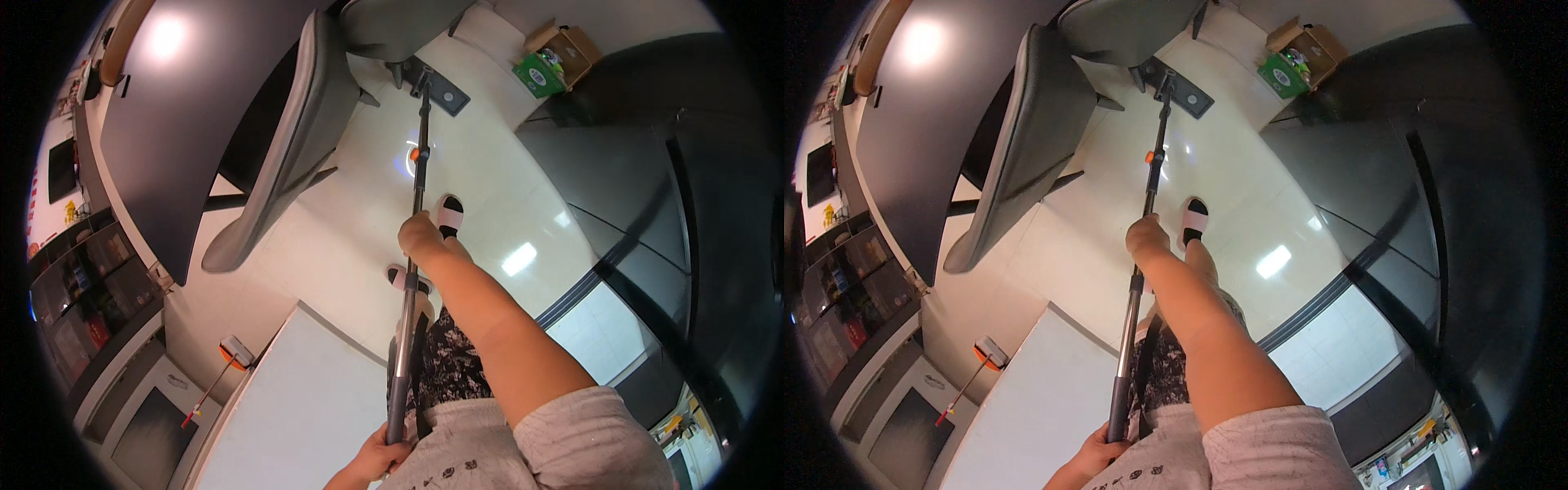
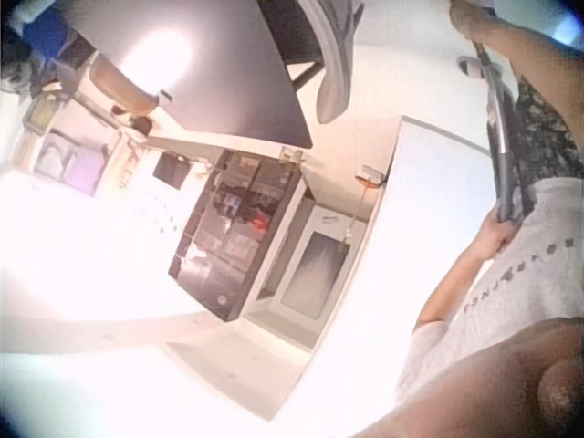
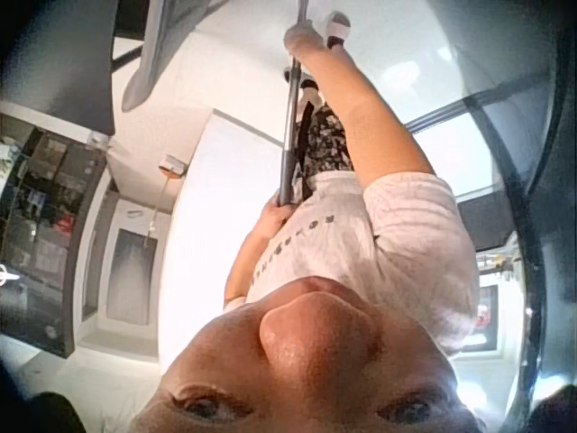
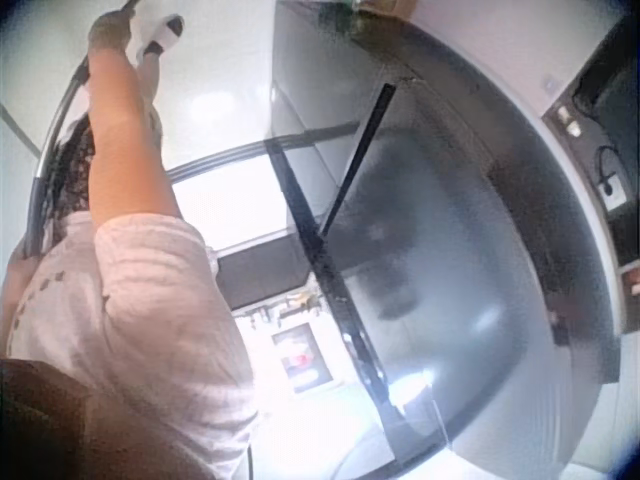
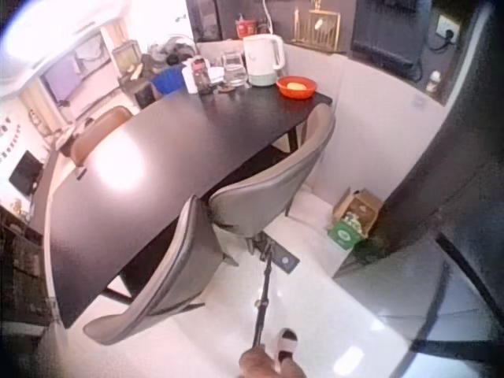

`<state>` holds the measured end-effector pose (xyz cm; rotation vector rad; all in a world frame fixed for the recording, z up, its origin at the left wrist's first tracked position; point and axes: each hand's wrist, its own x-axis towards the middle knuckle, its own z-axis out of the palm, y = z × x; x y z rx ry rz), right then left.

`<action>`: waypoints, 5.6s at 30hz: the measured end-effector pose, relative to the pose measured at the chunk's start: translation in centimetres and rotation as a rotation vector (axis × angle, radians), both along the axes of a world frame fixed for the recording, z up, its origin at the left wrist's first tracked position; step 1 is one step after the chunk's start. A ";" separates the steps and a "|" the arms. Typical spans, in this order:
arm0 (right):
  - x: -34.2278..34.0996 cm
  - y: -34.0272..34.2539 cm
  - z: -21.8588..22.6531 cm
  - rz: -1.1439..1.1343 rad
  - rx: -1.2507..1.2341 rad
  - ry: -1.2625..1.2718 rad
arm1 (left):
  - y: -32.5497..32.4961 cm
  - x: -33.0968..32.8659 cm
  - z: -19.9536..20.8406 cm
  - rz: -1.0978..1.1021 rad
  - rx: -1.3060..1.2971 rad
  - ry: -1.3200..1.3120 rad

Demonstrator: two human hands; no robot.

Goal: The person uses a flat mop to clean the tiled floor in a living and dining area. They systematically move the mop back and forth across the open floor space and around furniture, including a dining table and chairs, to cover the entire visible area.

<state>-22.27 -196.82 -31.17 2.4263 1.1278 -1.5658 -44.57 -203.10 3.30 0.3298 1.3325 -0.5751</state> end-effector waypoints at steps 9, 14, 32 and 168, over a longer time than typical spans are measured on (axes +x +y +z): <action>-13.7 -6.5 0.7 -0.450 -0.257 0.257 | -2.3 -10.3 5.9 -0.254 0.226 0.082; -22.7 -10.6 -1.9 -0.421 -0.246 0.455 | -5.6 -15.8 9.5 -0.505 0.472 0.070; 13.5 16.0 20.3 -0.977 0.506 0.922 | -11.4 -9.0 11.1 -0.807 0.382 0.448; 11.6 -4.3 4.0 -0.755 -0.061 0.477 | -2.0 13.0 1.0 -0.895 0.541 0.001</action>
